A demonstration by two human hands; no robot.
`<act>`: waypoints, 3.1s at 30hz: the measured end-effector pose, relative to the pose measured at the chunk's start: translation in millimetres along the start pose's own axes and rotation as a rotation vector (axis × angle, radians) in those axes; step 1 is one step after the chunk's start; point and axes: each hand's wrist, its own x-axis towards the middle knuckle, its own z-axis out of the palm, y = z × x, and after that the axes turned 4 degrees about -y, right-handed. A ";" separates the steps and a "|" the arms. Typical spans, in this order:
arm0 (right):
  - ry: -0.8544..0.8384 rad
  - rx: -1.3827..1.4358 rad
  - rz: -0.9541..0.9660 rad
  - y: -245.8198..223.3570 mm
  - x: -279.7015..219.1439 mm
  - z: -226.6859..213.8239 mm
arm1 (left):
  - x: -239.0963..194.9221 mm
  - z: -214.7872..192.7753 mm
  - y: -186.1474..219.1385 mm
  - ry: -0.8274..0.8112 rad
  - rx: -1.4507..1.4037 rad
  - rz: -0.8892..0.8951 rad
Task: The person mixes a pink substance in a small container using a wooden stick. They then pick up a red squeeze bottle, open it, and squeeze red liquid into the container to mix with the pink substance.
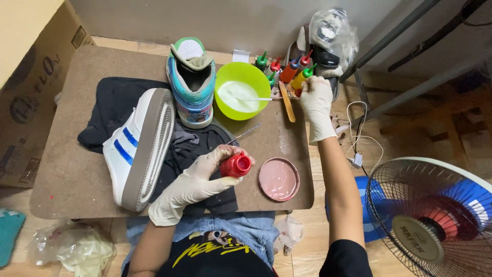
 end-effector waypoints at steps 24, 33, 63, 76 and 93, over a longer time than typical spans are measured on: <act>-0.252 0.183 0.113 -45.0 -188.8 -178.7 | 15.7 57.0 -23.8 0.001 0.478 -0.045; -0.183 0.535 0.286 -60.4 -269.5 -151.8 | -1.5 67.2 -84.0 -0.028 1.080 -0.040; -0.008 0.320 0.166 -32.8 -311.5 -173.9 | 3.5 58.7 -121.0 -0.038 1.255 0.202; -0.023 0.281 0.143 -32.2 -313.0 -176.8 | 3.8 59.3 -117.3 -0.034 1.278 0.211; -0.060 0.243 0.176 -22.8 -320.9 -172.5 | 4.6 61.8 -110.6 -0.002 1.302 0.218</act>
